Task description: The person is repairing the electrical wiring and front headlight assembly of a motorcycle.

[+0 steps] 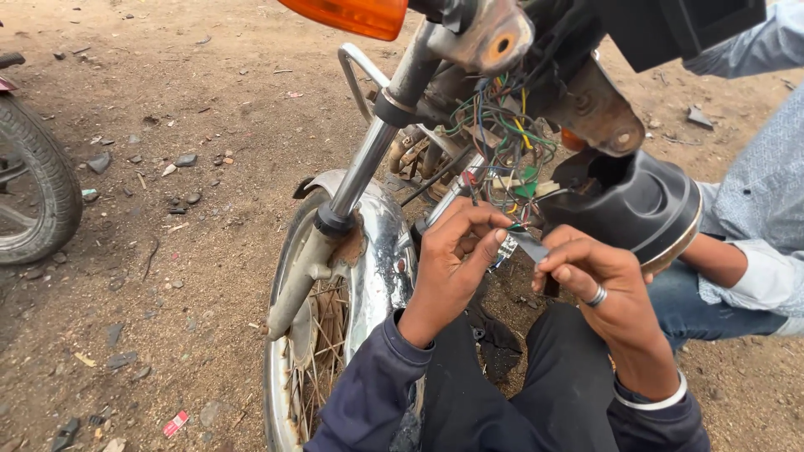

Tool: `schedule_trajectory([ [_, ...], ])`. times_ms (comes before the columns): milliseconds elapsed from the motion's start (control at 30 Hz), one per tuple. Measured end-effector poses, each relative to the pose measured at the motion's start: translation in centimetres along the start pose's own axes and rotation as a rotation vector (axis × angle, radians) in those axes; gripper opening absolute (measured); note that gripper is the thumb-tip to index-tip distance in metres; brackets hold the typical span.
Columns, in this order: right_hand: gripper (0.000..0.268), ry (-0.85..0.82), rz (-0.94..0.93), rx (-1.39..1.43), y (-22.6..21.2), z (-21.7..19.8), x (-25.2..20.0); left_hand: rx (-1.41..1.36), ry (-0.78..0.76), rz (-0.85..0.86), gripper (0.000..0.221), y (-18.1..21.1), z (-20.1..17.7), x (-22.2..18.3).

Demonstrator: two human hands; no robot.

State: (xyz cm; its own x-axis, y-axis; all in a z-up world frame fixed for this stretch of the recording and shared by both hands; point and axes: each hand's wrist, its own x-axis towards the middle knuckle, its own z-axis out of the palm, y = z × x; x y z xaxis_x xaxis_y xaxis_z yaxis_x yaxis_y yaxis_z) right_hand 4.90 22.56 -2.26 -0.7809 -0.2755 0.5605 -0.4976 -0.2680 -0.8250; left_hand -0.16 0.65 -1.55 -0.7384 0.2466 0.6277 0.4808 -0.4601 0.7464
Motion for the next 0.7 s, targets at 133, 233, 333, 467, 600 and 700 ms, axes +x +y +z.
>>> schedule_trajectory([
  [133,0.022,0.052,0.005,-0.272,-2.1,0.7,0.1,0.088,-0.006,0.013,0.012,0.3,0.1,-0.1],
  [233,0.021,0.030,-0.146,-0.624,-2.7,1.3,0.5,0.093,-0.006,0.017,0.013,0.5,0.4,-0.2],
  [333,0.026,0.040,-0.295,-0.860,-3.1,2.1,0.9,0.102,0.010,0.031,0.013,1.0,0.6,-0.3],
  [467,0.036,0.095,-0.429,-1.118,-3.9,3.0,0.6,0.307,0.032,0.093,0.015,1.9,0.9,-0.3],
  [600,0.034,0.200,-0.545,-1.134,-4.4,3.9,0.1,0.417,0.023,0.150,0.020,1.7,1.4,-0.4],
  [700,0.036,0.163,-0.609,-1.217,-4.6,3.6,-0.3,0.440,0.030,0.186,0.020,1.4,1.6,-0.7],
])
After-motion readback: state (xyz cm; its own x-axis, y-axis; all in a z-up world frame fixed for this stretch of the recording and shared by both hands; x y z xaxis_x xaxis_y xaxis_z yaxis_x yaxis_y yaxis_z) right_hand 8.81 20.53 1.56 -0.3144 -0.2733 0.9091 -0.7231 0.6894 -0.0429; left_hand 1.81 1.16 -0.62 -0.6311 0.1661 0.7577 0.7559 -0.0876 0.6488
